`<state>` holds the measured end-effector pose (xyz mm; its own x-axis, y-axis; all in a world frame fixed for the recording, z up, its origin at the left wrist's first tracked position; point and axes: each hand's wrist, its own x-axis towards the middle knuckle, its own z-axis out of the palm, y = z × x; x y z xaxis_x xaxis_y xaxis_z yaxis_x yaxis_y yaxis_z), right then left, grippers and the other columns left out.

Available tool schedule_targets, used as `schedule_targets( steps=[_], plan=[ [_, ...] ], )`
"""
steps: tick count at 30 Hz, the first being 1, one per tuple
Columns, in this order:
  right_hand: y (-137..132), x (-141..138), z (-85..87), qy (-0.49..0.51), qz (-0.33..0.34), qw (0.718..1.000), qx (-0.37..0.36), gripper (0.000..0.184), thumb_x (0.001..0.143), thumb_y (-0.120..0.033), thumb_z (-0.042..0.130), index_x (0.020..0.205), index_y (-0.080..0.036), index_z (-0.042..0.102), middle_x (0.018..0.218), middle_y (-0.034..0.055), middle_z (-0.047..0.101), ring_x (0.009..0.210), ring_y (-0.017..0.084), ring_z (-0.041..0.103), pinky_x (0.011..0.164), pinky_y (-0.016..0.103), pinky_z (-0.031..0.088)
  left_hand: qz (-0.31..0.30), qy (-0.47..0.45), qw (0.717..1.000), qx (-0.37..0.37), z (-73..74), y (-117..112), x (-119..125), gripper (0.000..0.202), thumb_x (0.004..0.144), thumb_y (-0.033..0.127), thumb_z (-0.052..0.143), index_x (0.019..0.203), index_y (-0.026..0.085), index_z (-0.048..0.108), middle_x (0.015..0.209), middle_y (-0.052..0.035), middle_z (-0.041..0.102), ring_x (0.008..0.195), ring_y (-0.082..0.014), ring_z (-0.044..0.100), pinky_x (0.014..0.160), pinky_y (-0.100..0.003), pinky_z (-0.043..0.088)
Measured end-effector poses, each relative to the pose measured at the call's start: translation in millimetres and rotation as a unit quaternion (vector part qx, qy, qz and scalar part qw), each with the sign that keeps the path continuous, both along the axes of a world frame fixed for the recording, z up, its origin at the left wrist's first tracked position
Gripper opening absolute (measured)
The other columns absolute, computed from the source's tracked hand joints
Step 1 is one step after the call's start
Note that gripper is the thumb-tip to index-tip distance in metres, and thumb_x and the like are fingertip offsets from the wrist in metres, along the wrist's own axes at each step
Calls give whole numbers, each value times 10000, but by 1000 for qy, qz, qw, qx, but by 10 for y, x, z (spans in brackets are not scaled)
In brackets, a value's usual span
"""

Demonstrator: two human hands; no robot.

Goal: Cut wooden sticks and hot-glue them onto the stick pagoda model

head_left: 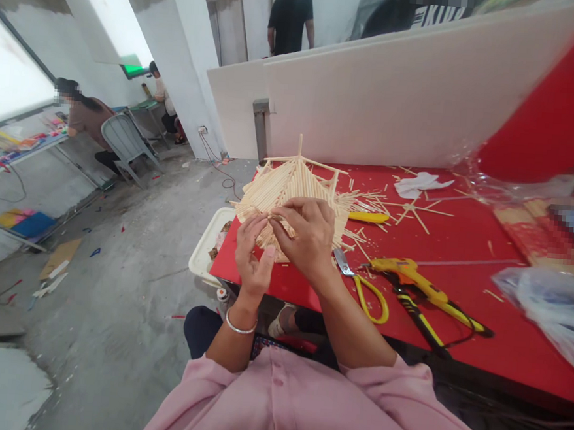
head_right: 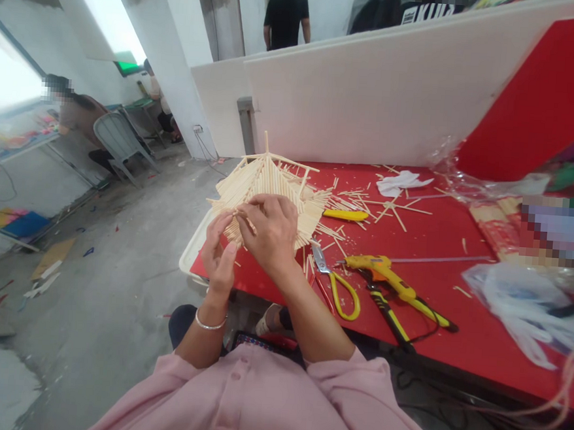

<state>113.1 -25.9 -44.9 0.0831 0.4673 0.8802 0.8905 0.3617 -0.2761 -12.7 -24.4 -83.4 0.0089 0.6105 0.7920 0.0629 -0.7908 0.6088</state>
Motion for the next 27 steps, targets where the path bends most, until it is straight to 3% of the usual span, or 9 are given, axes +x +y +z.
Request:
schedule_targets(
  steps=[27],
  plan=[
    [-6, -1, 25, -17, -4, 999, 33, 92, 861, -284, 695, 921, -226, 731, 956, 40, 677, 915, 192, 561, 839, 352, 426, -2, 7, 1000, 2, -10, 4, -4, 419, 944, 340, 550, 1348, 236, 589, 1369, -104, 607, 1324, -286, 524, 1140, -540, 419]
  ],
)
